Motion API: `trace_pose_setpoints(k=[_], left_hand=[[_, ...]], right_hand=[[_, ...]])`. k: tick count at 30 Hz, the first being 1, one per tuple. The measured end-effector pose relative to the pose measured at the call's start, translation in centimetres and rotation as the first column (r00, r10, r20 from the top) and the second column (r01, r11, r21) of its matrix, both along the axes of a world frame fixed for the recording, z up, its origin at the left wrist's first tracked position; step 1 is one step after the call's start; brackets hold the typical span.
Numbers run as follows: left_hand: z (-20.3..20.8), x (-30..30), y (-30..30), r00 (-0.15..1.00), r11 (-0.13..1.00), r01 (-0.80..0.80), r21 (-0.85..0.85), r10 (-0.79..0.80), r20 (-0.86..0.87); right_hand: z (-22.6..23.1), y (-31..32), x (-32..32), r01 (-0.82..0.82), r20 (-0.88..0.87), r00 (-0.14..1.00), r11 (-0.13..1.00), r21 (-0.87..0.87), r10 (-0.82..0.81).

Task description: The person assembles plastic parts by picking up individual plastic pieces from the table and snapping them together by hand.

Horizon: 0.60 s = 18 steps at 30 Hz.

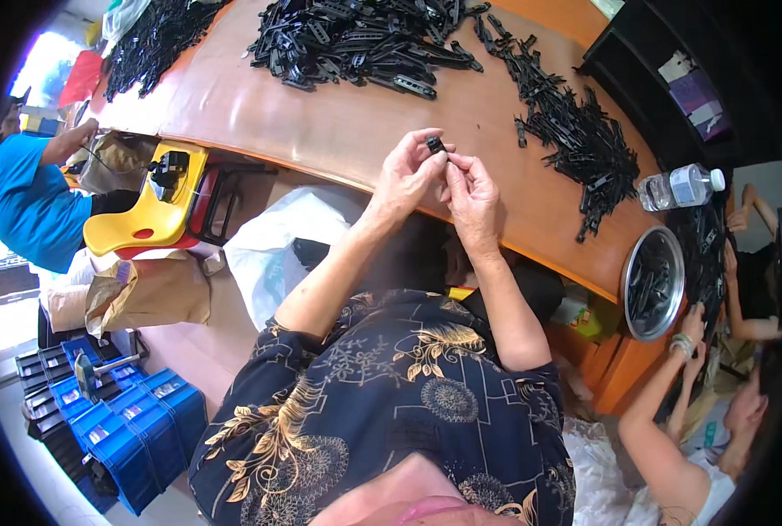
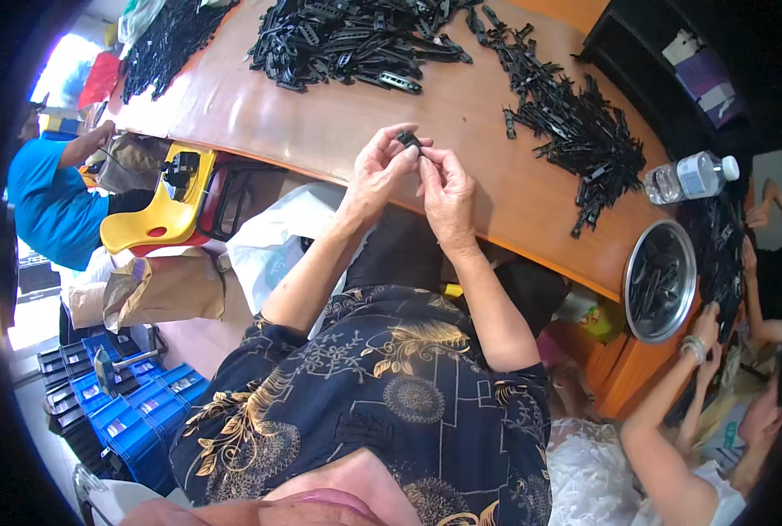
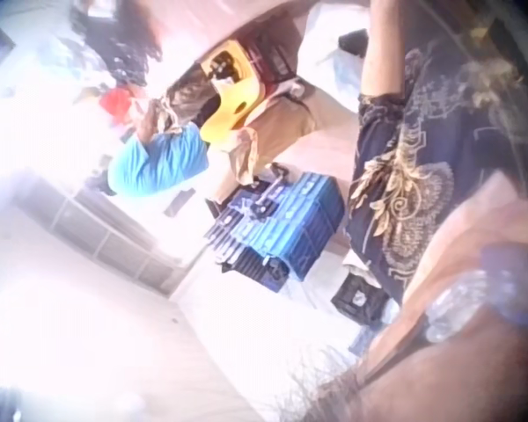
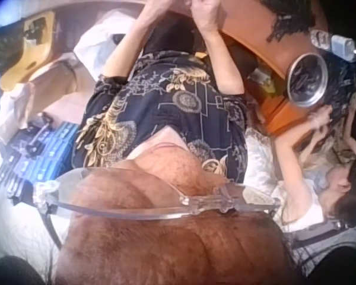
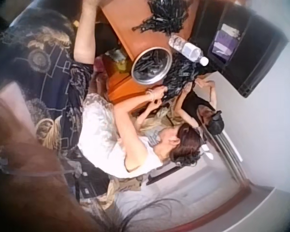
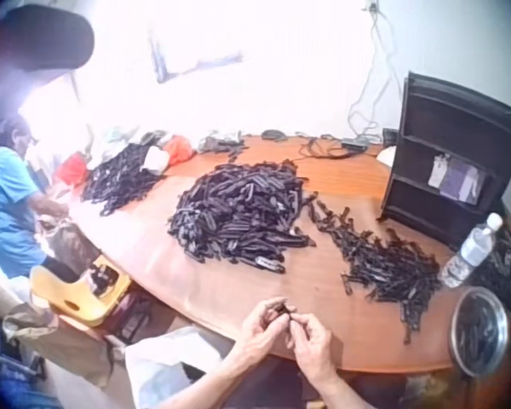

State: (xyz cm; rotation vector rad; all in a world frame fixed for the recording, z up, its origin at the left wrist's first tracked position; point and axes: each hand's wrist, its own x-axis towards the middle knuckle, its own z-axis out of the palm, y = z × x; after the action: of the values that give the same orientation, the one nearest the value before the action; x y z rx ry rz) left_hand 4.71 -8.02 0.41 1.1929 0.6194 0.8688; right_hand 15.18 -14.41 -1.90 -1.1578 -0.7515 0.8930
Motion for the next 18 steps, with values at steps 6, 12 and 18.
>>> trace_pose_setpoints(k=[6, 12, 18], left_hand=[[-2.0, 0.6, -0.6, 0.996, 0.995, -0.078, -0.067, 0.074, -0.054], [-2.1, 1.1, -0.7, 0.998, 0.984, -0.052, -0.169, 0.047, -0.034], [-1.5, -0.3, 0.2, 0.999, 0.988, -0.033, -0.151, 0.036, 0.018]], right_hand=[[0.0, -0.7, -0.1, 0.136, 0.461, 0.877, 0.99, 0.025, -0.132], [0.1, -0.7, 0.6, 0.085, 0.349, 0.936, 0.989, -0.122, -0.037], [2.0, -0.7, 1.3, 0.184, 0.821, 0.561, 0.983, -0.001, -0.104]])
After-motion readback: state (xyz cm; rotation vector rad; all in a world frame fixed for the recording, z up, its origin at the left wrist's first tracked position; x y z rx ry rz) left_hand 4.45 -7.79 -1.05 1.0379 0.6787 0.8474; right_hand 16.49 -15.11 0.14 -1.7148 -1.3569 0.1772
